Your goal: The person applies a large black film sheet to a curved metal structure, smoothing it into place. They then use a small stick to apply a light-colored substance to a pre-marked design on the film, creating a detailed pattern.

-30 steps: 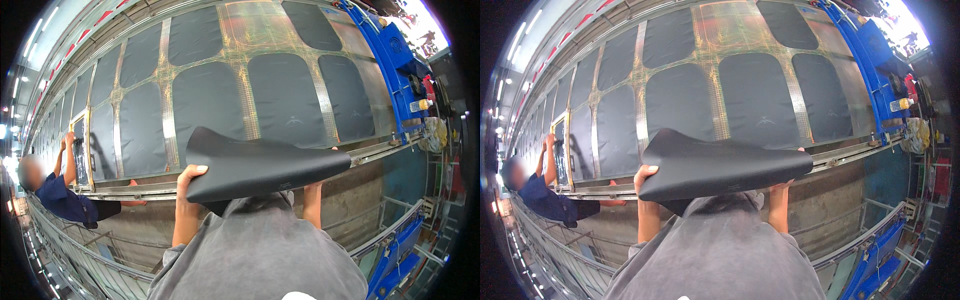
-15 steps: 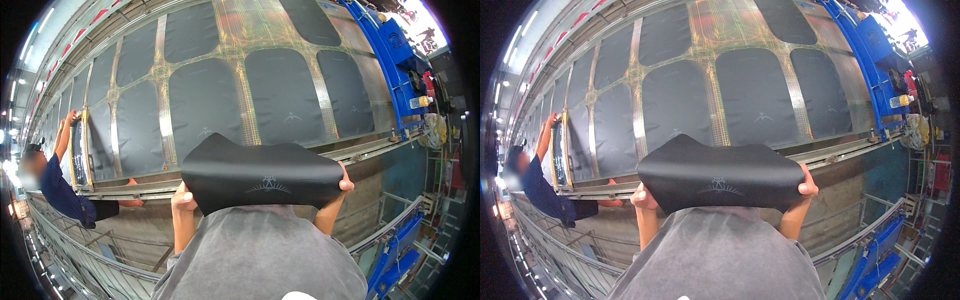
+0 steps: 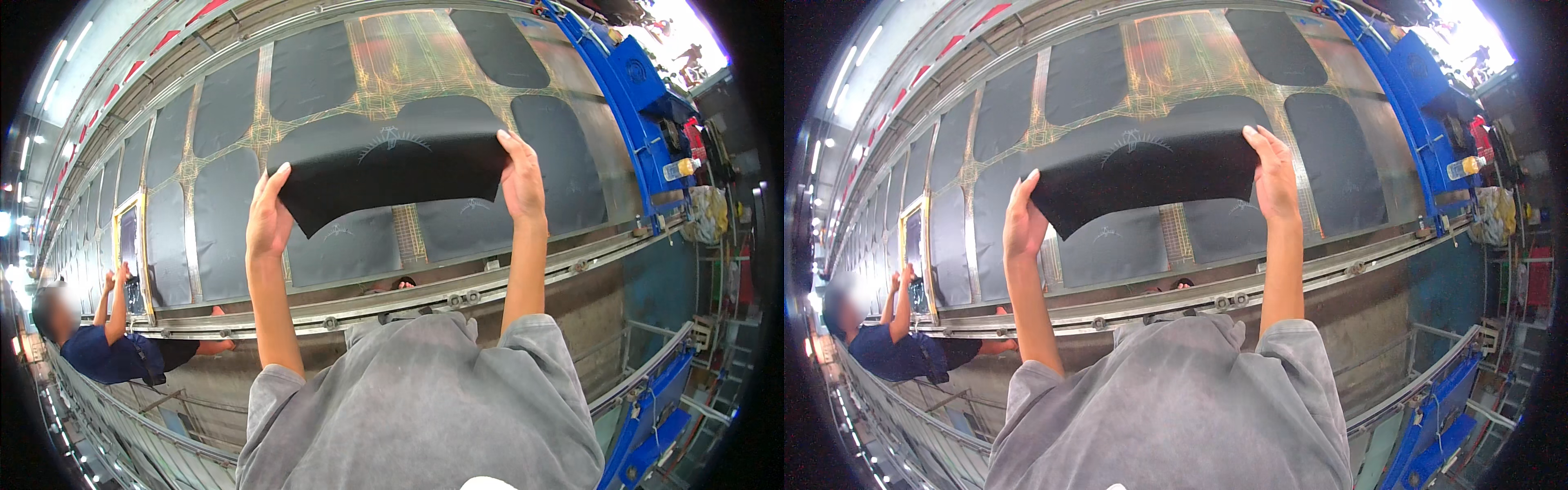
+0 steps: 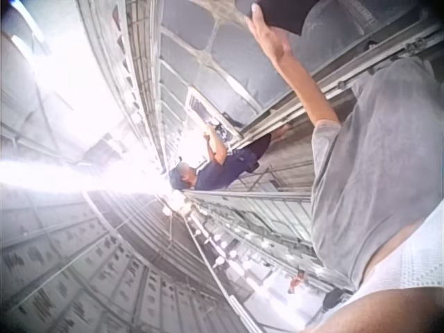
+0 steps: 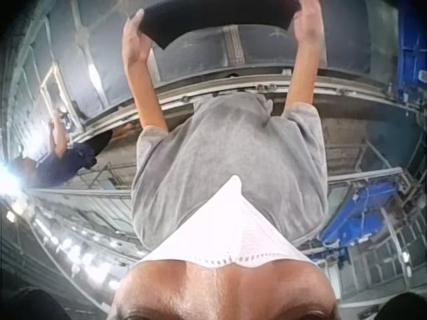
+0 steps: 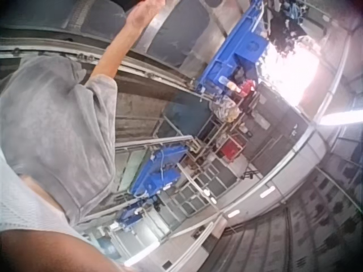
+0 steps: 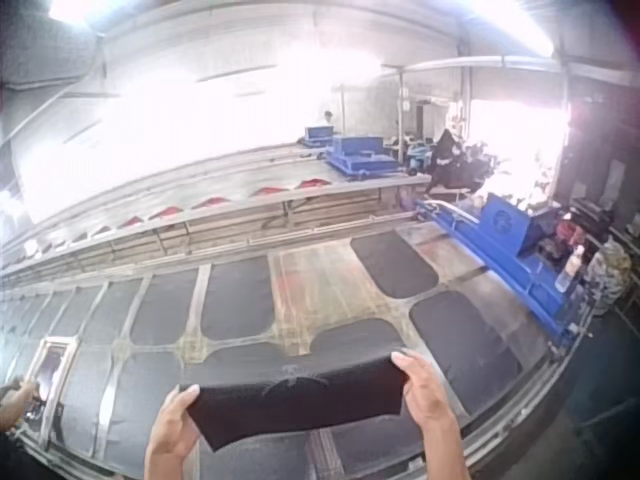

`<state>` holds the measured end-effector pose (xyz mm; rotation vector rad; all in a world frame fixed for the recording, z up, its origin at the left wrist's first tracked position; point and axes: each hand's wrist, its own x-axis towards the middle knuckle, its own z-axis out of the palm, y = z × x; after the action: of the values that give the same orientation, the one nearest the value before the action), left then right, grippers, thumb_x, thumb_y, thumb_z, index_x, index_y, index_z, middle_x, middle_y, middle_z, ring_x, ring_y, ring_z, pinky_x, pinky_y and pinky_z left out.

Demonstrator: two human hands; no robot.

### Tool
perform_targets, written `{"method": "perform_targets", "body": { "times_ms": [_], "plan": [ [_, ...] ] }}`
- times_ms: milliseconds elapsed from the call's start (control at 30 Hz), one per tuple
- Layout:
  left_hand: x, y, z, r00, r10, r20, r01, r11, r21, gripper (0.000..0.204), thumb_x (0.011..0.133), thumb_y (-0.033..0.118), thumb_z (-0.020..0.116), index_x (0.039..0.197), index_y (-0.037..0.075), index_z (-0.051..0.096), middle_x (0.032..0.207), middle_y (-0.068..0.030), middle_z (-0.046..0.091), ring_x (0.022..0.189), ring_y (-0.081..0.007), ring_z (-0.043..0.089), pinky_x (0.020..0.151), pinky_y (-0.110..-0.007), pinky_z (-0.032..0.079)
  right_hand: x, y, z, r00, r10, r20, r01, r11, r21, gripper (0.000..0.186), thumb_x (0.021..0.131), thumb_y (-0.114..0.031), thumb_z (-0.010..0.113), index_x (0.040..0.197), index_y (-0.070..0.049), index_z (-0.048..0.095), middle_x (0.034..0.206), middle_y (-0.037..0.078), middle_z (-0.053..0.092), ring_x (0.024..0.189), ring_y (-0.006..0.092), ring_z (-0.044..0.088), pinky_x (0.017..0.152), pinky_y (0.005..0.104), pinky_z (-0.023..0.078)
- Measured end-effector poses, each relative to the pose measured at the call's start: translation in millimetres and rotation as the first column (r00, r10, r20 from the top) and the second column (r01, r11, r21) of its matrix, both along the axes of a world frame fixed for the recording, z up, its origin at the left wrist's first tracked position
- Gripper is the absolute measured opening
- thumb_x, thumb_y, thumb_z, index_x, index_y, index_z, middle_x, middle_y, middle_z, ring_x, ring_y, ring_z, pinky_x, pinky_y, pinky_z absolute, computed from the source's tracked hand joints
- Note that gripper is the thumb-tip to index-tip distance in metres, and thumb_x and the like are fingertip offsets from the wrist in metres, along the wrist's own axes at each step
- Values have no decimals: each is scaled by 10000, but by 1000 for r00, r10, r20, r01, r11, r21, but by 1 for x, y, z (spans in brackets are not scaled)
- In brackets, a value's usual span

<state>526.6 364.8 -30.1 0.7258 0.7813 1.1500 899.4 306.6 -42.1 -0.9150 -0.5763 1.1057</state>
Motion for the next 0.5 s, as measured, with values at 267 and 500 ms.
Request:
{"method": "perform_targets", "body": {
  "times_ms": [267,500],
  "plan": [
    [9,-38,-67,860,-59,-507,-63,973,-222,841,959,237,667,1510,-155,167,1496,-255,411,1356,-262,449,1129,-339,340,6,-32,-87,892,131,433,23,942,-334,240,996,-199,630,786,-85,616,729,-117,482,691,3,402,621,208,340],
    [8,-56,-233,604,-252,-756,25,954,-298,595,934,185,644,1388,-143,444,1201,-257,653,1104,-240,633,943,-330,487,-8,-53,-208,563,327,760,313,766,-561,360,880,-211,691,1158,17,678,854,189,743,786,276,724,763,377,527]
  ]
}}
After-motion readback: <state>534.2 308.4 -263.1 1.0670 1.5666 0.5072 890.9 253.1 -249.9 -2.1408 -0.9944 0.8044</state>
